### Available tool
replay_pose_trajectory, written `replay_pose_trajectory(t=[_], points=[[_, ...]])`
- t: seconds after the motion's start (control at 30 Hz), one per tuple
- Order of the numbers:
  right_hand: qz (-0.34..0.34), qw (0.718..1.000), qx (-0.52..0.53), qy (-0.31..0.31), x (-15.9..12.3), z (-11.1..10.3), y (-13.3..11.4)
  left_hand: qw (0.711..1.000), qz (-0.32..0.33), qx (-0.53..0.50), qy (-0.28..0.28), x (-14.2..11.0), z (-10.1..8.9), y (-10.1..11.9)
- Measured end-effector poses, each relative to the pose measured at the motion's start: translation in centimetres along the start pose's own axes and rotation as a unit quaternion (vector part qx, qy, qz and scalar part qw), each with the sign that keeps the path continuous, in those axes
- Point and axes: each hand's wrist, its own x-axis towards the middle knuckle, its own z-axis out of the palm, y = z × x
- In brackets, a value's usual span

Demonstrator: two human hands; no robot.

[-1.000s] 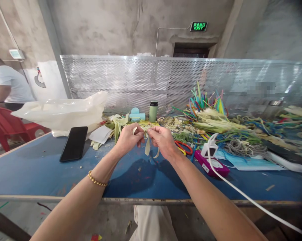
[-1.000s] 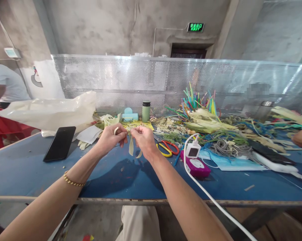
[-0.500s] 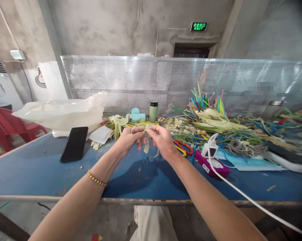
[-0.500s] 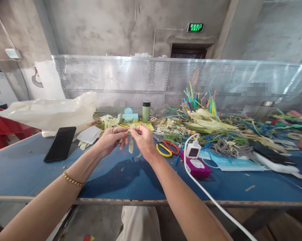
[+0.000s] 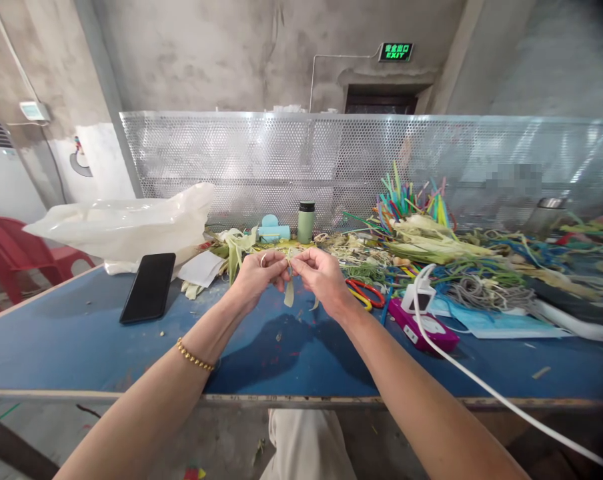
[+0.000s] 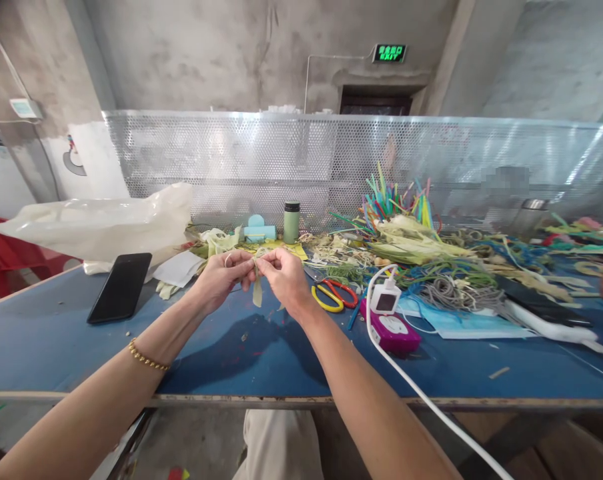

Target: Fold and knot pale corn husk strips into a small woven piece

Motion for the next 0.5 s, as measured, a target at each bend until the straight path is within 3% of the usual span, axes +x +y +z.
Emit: replay_pose_trajectory(t=[0.3,0.37,0.5], points=[[-0.022,0.998,-0.065,0.002,0.2,-0.15,0.2,0.999,-0.006,-0.035,0.004,0.21,-0.3,-0.34],[-0.065,0.989,-0.129,0.022,0.31,-0.45,0.02,1.0,0.008,-0.016,0.014,0.29,-0.33,-0.34],[-0.182,0.942,-0.259,0.115,0.24,-0.82,-0.55,0.997,0.045,0.017,0.058,0.51,-0.44,-0.43]])
